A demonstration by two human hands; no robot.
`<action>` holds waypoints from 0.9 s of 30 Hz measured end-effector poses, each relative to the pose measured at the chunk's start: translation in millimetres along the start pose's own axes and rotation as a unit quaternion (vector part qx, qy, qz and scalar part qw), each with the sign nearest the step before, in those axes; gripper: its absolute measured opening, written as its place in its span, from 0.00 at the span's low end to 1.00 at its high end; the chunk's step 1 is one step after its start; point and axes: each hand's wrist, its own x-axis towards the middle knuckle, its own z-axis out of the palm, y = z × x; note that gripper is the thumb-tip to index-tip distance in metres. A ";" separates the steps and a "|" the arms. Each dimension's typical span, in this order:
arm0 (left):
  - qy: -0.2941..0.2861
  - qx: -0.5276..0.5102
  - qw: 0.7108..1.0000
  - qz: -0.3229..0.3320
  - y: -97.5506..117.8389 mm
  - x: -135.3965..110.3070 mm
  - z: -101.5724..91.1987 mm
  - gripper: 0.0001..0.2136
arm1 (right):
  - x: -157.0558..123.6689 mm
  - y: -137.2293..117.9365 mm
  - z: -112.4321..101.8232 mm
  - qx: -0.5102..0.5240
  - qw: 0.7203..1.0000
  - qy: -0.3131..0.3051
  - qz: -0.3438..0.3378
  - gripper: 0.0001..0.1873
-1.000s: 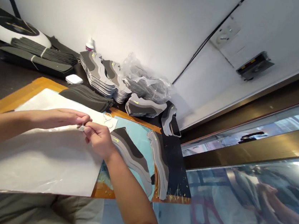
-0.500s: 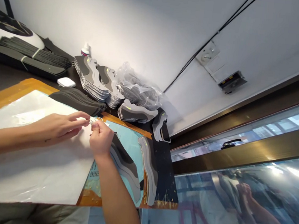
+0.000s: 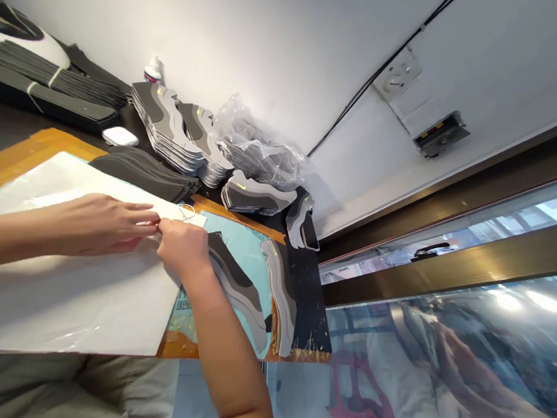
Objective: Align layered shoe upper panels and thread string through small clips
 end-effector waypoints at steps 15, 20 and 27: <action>0.101 -0.440 0.888 -0.089 1.8 12.6 -17.3 0.15 | -19.9 -18.8 -6.4 0.423 0.892 0.155 0.038 0.20; 0.057 -0.246 0.968 0.008 -4.6 15.0 -9.3 0.11 | -10.4 -17.4 -3.0 0.668 0.728 0.003 0.152 0.32; 0.074 -0.110 0.986 0.101 -11.4 12.6 -5.8 0.09 | -5.7 -16.0 -6.4 0.781 0.585 -0.149 0.161 0.22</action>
